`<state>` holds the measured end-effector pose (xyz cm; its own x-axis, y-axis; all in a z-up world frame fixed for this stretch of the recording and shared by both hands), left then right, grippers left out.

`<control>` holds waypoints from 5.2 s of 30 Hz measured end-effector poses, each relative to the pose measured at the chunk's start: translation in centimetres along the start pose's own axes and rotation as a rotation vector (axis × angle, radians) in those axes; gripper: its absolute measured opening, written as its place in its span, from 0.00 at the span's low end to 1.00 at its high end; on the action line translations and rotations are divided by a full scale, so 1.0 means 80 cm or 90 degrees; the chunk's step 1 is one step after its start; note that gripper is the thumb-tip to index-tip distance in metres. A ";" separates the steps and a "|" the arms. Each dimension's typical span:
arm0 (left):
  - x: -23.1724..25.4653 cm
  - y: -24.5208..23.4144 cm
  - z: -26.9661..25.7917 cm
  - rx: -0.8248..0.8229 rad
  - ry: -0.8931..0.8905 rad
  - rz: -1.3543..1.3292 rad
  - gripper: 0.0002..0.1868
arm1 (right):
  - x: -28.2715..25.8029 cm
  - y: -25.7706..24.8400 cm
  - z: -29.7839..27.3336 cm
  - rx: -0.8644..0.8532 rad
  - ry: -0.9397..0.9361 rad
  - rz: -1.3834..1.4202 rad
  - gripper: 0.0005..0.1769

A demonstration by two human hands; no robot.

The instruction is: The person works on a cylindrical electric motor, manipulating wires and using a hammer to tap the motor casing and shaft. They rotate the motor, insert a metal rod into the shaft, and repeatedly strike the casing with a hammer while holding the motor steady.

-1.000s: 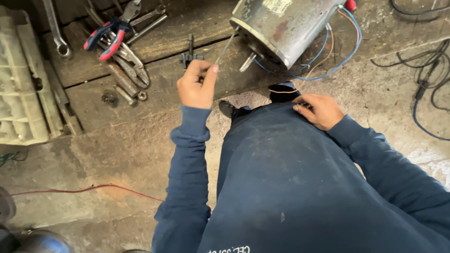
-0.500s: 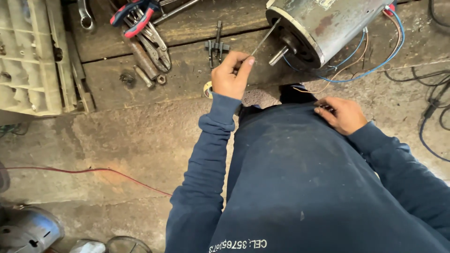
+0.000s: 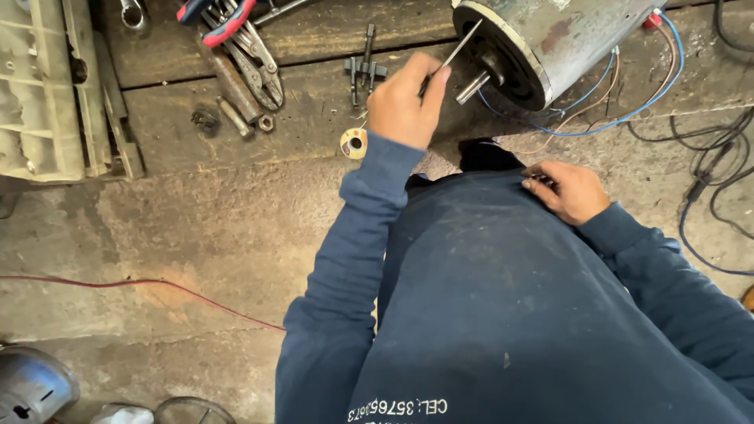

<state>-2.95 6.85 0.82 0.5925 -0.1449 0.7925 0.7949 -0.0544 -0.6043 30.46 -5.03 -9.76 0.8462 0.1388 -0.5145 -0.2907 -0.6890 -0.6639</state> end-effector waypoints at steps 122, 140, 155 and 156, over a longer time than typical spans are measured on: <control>-0.047 0.113 -0.026 0.352 -0.518 -0.402 0.11 | 0.043 -0.324 0.266 0.000 -0.407 0.590 0.20; 0.149 0.075 0.082 0.160 -0.591 -0.121 0.27 | 0.051 -0.322 0.274 0.014 -0.479 0.586 0.22; 0.193 0.110 0.115 0.161 -0.675 -0.160 0.60 | 0.079 -0.341 0.263 -0.072 -0.405 0.517 0.26; 0.196 0.111 0.118 0.178 -0.669 -0.142 0.61 | 0.083 -0.342 0.259 -0.053 -0.376 0.506 0.23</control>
<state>14.61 13.41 8.66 0.1435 0.7576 0.6368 0.8205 0.2688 -0.5046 34.80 29.52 -6.28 0.0543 -0.0686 -0.9962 -0.6261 -0.7795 0.0196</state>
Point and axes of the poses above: each hand's wrist, its own z-axis towards the middle knuckle, its own y-axis out of the palm, x = y × z, the point moved 2 cm from there along z, towards the middle knuckle, and after that the axes turned 12 degrees about -x, right-handed, at the moved point
